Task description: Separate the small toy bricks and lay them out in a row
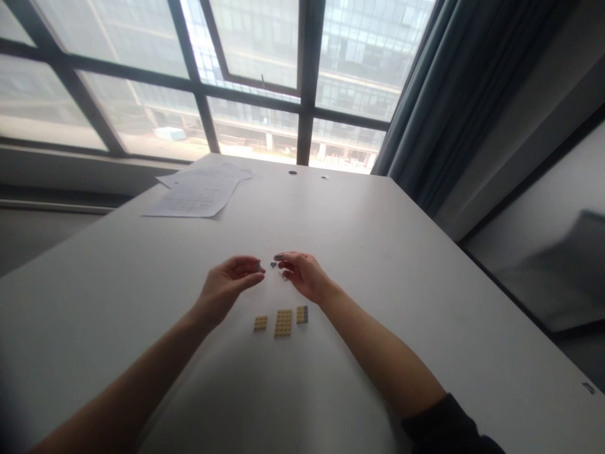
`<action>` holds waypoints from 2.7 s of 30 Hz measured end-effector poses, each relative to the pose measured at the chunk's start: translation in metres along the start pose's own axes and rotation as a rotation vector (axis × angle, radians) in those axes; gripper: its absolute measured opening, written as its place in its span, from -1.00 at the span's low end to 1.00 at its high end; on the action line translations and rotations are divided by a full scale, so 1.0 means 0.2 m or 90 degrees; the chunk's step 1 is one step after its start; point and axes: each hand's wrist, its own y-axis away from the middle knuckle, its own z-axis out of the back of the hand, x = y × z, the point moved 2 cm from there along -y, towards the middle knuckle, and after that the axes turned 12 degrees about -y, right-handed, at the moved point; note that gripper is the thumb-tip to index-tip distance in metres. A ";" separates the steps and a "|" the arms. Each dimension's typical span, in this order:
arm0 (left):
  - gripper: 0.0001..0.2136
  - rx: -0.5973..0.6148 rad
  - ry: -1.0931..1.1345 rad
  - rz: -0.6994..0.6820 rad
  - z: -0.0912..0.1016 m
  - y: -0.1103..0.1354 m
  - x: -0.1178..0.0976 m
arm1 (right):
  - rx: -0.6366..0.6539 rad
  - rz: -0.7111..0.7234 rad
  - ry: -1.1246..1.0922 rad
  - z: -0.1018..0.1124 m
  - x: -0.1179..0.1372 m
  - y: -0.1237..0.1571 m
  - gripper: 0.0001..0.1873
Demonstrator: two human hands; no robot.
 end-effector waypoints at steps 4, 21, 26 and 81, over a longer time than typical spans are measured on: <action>-0.66 0.044 0.034 -0.021 -0.07 0.04 -0.05 | 0.037 -0.030 -0.090 -0.03 -0.01 0.08 -0.90; -0.76 0.043 -0.112 -0.149 -0.12 0.08 -0.06 | 0.072 0.234 0.226 -0.04 0.03 0.18 -0.79; -0.76 0.044 -0.140 -0.164 -0.12 0.08 -0.06 | 0.081 0.272 0.293 -0.03 0.03 0.20 -0.82; -0.86 -0.062 -0.534 -0.452 -0.12 0.11 -0.14 | -0.019 0.205 0.375 0.06 0.09 0.30 -0.73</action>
